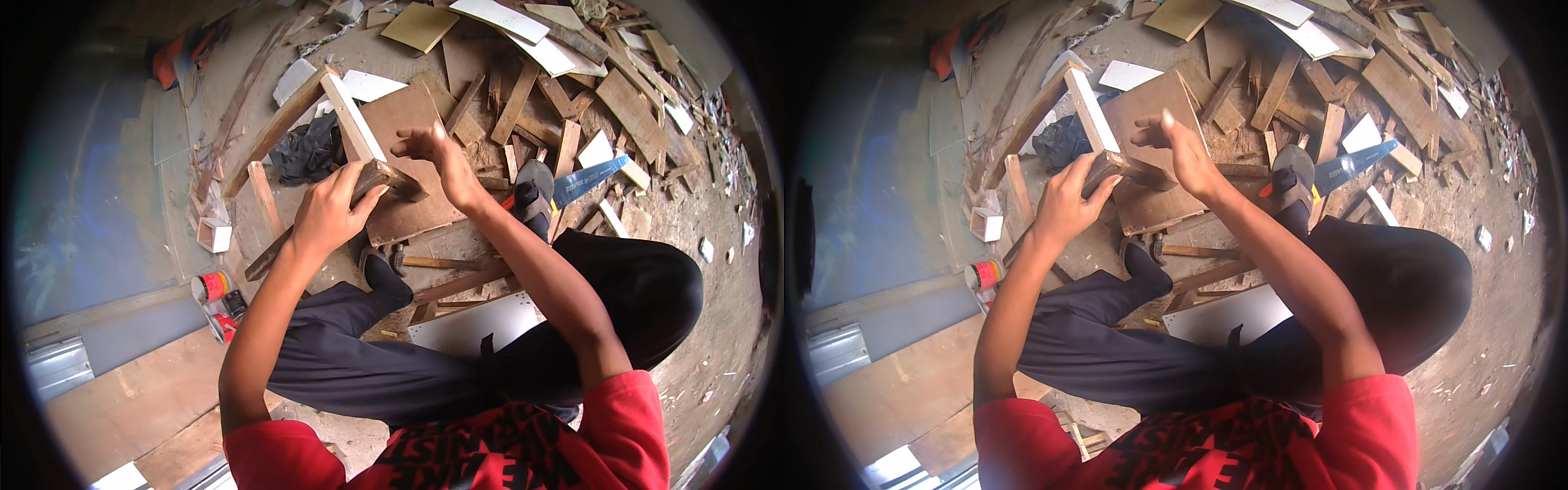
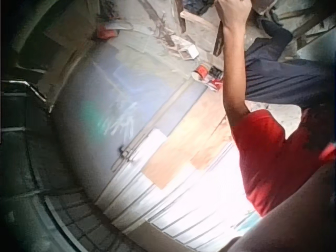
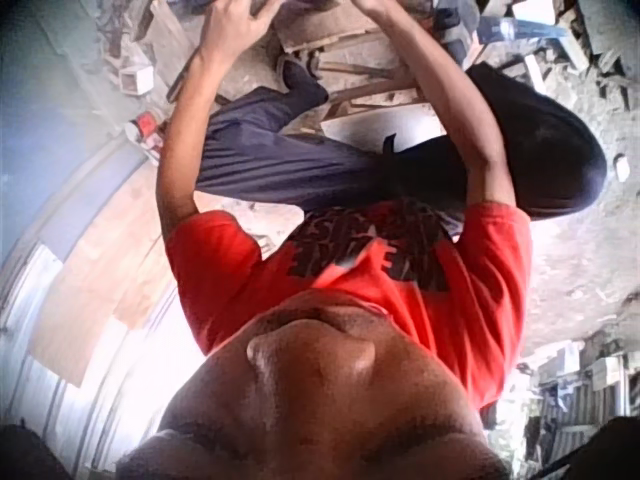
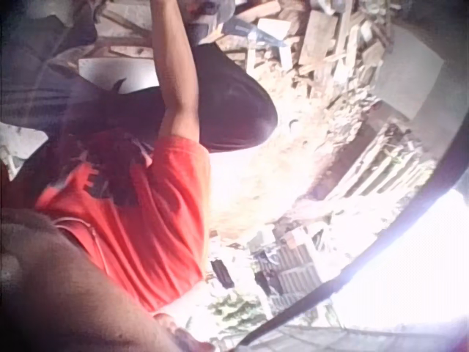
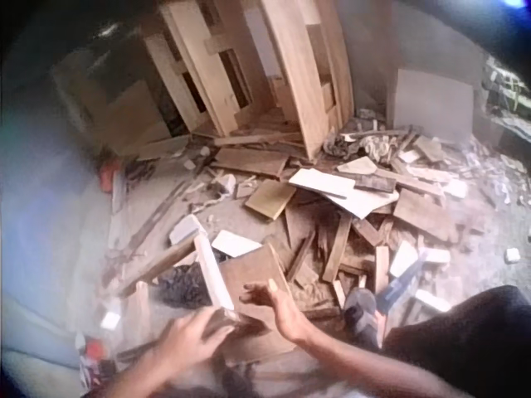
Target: The person cuts a small wooden piece with a hand saw, then sits on the floor to assemble a rectangular wooden frame. They fit several wooden slats together, insert a nail, and hammer it into place to secure the frame.
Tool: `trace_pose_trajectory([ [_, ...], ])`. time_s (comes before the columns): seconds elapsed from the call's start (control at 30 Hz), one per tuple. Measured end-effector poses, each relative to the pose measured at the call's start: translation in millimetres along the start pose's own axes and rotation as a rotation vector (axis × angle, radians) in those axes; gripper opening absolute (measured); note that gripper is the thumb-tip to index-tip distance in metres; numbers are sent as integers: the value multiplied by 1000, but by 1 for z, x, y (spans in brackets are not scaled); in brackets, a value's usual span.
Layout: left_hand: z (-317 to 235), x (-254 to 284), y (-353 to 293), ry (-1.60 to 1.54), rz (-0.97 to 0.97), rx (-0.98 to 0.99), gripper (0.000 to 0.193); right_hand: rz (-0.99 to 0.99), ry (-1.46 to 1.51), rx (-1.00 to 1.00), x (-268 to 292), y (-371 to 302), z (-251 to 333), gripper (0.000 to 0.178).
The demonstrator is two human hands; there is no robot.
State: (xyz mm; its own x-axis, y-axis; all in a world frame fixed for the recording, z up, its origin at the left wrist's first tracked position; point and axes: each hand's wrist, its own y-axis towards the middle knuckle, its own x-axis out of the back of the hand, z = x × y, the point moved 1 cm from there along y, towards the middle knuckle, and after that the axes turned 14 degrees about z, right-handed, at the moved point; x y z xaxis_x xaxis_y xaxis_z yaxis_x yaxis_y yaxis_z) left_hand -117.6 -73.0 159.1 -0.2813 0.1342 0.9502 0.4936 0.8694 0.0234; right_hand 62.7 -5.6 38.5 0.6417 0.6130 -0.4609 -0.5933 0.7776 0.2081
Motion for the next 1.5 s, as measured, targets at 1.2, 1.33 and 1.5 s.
trace_pose_trajectory([
  [1.2,-25,1,-1,-36,177,230,31,-90,-246,-233,-61,31,55,37],
  [1.33,-27,4,-3,-49,201,229,28,-86,-293,-365,-58,33,64,35],
  [1.5,-18,-7,-4,-52,236,258,28,-219,-329,-431,-73,38,67,38],
])
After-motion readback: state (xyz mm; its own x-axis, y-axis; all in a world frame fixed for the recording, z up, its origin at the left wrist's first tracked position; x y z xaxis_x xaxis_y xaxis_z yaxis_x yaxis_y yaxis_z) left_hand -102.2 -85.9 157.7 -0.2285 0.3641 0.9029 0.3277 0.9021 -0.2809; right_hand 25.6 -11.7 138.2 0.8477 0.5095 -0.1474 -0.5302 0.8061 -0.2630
